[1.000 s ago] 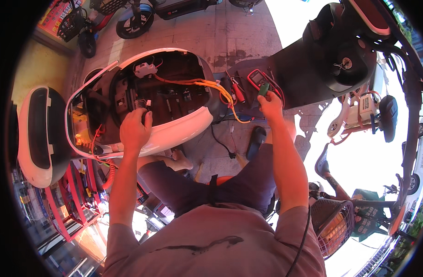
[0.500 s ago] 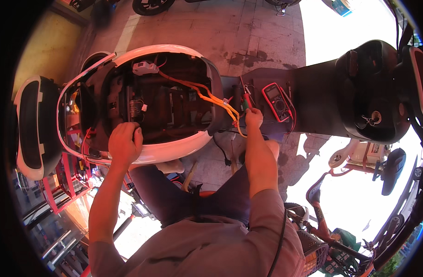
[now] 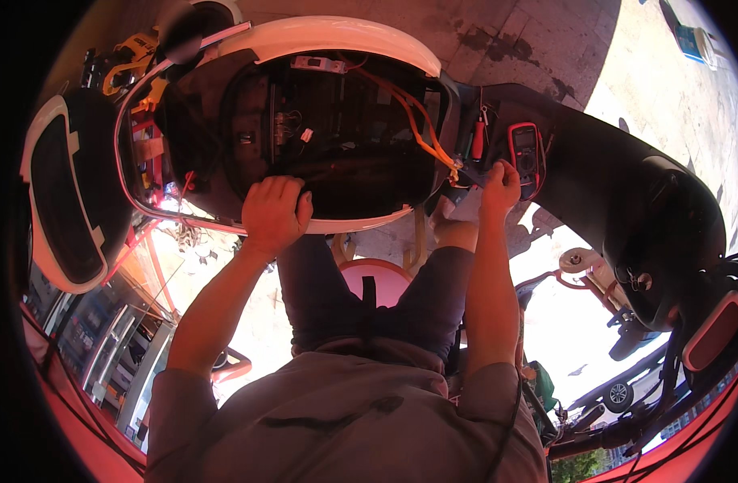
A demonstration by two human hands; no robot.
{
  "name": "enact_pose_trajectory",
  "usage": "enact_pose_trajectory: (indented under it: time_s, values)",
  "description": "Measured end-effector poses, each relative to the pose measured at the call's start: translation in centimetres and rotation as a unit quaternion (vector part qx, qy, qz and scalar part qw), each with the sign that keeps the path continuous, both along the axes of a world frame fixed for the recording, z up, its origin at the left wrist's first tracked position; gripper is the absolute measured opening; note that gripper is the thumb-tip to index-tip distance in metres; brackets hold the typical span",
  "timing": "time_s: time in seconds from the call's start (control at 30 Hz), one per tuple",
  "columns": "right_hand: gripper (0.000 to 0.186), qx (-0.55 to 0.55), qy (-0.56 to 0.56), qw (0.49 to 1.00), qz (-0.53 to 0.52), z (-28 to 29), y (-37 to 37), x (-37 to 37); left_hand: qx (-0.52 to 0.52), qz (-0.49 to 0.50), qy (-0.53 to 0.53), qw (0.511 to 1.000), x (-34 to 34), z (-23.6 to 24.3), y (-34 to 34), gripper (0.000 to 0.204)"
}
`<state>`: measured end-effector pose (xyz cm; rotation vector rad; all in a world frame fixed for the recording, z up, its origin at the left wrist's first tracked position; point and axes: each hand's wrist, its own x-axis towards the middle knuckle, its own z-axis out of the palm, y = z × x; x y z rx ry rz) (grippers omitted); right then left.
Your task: The person uses a green-handled screwdriver to tighten a small screw on a circuit board inside the open compartment of a white scooter. The person holds the wires and adjusts the screwdriver repeatedly to secure the connection.
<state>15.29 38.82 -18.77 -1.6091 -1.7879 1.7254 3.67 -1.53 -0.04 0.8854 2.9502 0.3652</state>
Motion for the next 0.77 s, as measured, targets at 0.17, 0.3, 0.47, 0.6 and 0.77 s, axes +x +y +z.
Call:
enact_pose_trajectory:
  time_s: [0.17,0.3,0.47,0.6,0.77]
  values:
    - [0.019,0.038,0.156,0.984,0.078,7.4,-2.3,-9.1,-0.031,-0.014,0.027,0.999,0.3,-0.5,-0.3,0.017]
    - [0.018,0.034,0.226,0.967,0.109,10.1,-5.3,-13.9,-0.064,-0.012,0.020,0.998,0.4,-0.6,-0.5,0.016]
    - [0.017,0.031,0.252,0.957,0.138,12.5,-9.5,-14.6,-0.068,0.000,0.020,0.997,0.4,-0.5,-0.3,0.016]
    - [0.017,0.000,0.328,0.917,0.226,13.5,-13.9,-13.0,-0.079,0.001,-0.001,0.997,0.4,-0.2,-0.3,0.016]
    - [0.020,-0.081,0.348,0.856,0.374,13.9,-21.6,-9.2,-0.079,0.007,-0.003,0.997,0.2,0.3,-0.1,0.018]
